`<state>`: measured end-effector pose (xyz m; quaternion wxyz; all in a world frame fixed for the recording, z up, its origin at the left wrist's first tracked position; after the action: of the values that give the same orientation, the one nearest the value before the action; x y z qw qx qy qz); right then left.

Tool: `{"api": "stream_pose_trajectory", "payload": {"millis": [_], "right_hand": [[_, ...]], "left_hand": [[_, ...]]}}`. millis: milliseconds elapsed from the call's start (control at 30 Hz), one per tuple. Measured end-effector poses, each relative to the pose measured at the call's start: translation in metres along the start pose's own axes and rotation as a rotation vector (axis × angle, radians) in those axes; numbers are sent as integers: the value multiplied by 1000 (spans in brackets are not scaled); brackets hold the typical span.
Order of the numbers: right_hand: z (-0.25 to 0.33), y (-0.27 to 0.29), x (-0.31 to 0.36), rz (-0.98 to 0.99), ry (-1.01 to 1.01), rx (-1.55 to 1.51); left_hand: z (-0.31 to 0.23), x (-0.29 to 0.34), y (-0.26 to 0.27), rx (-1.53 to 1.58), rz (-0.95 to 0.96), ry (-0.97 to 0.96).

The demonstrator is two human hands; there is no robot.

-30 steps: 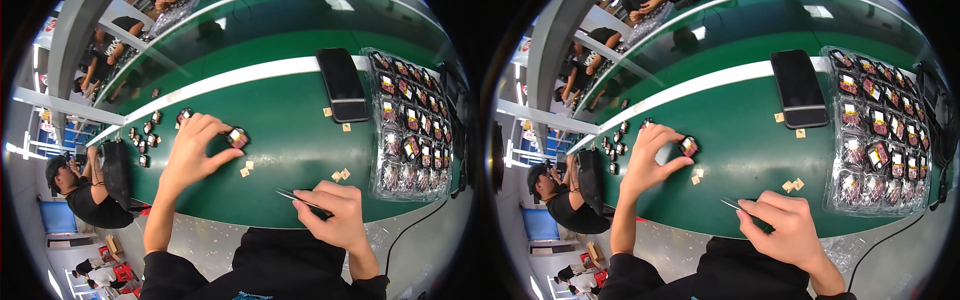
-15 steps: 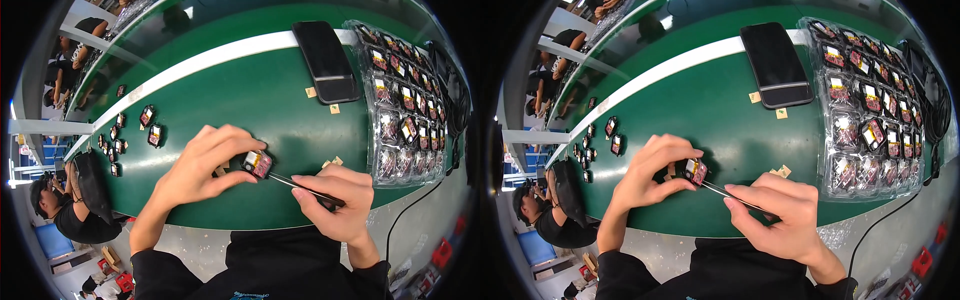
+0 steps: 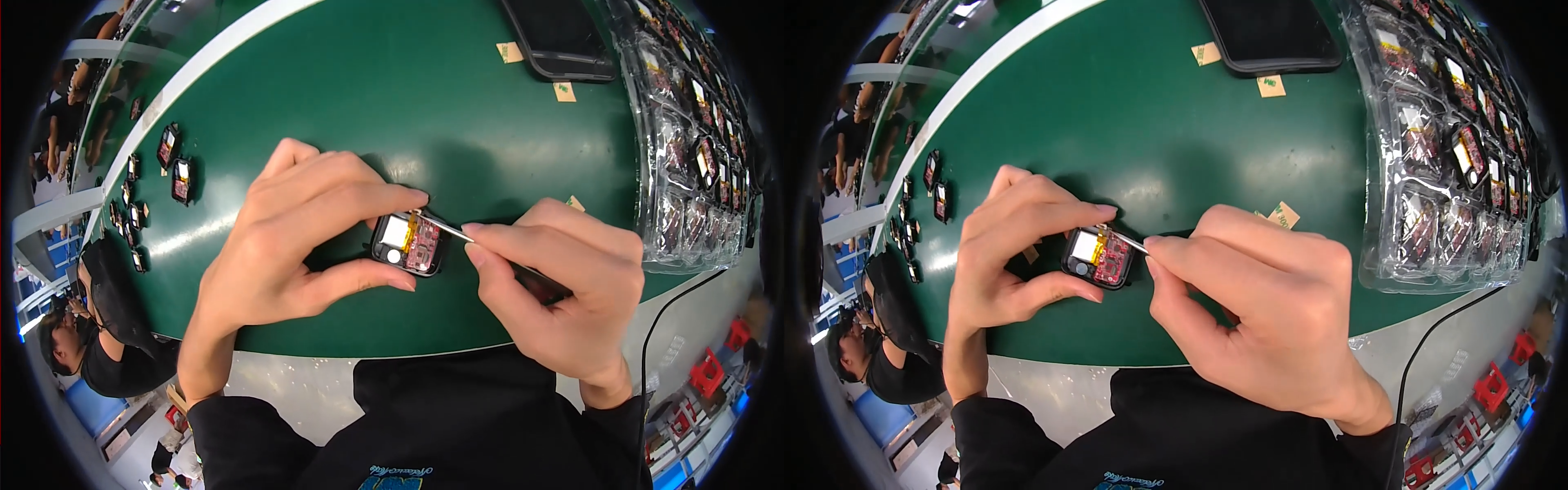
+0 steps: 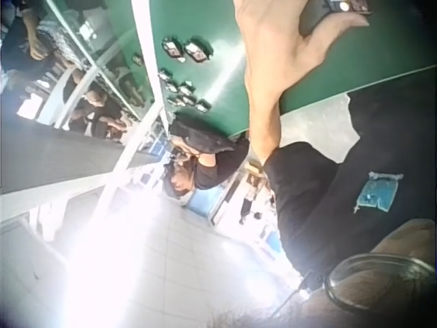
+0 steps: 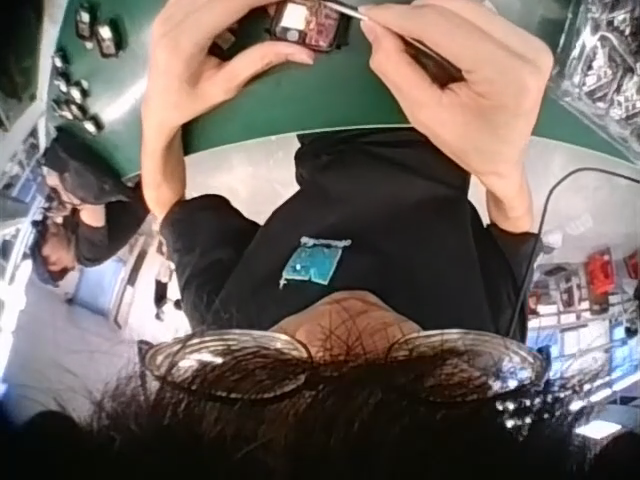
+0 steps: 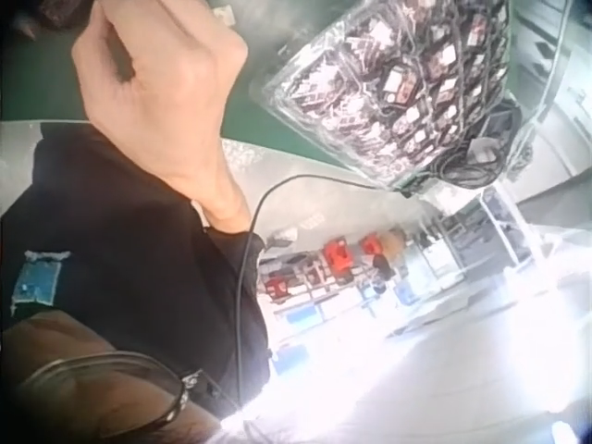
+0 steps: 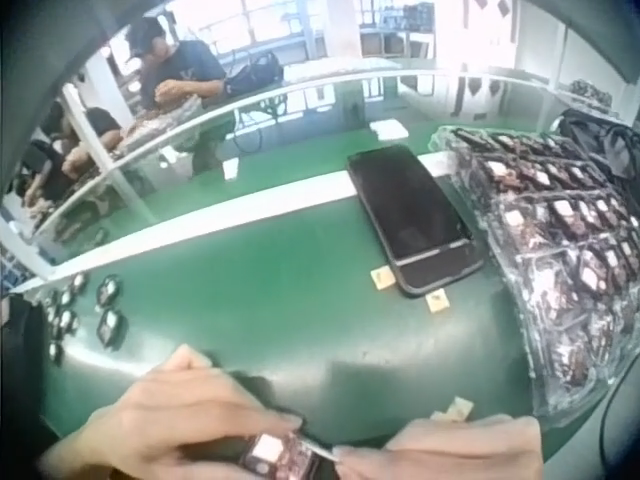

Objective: Assembling or repairing small electronic components, specifically a rectangular device with a battery and circuit board, using tweezers on a production line.

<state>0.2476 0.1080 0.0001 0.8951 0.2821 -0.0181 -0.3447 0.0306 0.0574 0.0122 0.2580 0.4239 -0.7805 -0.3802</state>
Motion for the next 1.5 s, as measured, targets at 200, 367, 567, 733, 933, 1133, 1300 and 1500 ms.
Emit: {"api": "stream_pose_trajectory", "payload": {"millis": [200, 367, 567, 733, 933, 1133, 1300, 1500], "right_hand": [[2, 1, 5, -42, 32, 63], [3, -1, 5, -64, 121, 124], [0, -7, 7, -118, 226, 148], [5, -4, 4, -49, 157, 134], [3, -1, 1, 27, 68, 58], [2, -2, 2, 5, 86, 55], [2, -3, 1, 13, 87, 62], [2, -4, 1, 23, 94, 55]], "left_hand": [[-1, -1, 1, 26, -17, 54], [-2, 0, -2, -34, -41, 14], [0, -2, 0, -40, -26, 2], [7, -1, 4, 17, 13, -10], [12, 0, 5, 91, 51, -76], [12, -1, 5, 73, 102, -81], [11, -2, 6, 58, 120, -89], [7, -3, 6, 37, 103, -78]]}}
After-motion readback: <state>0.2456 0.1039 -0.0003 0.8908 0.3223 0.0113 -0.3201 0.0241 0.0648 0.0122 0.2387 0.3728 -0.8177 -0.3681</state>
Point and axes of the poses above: each hand's wrist, its own x-axis away from the middle knuckle, its own y-axis out of the back of the hand, z = x × y, the point moved 5 cm from there along -x, towards the middle knuckle, and after that the axes turned 15 degrees about z, right-handed, at the moved point
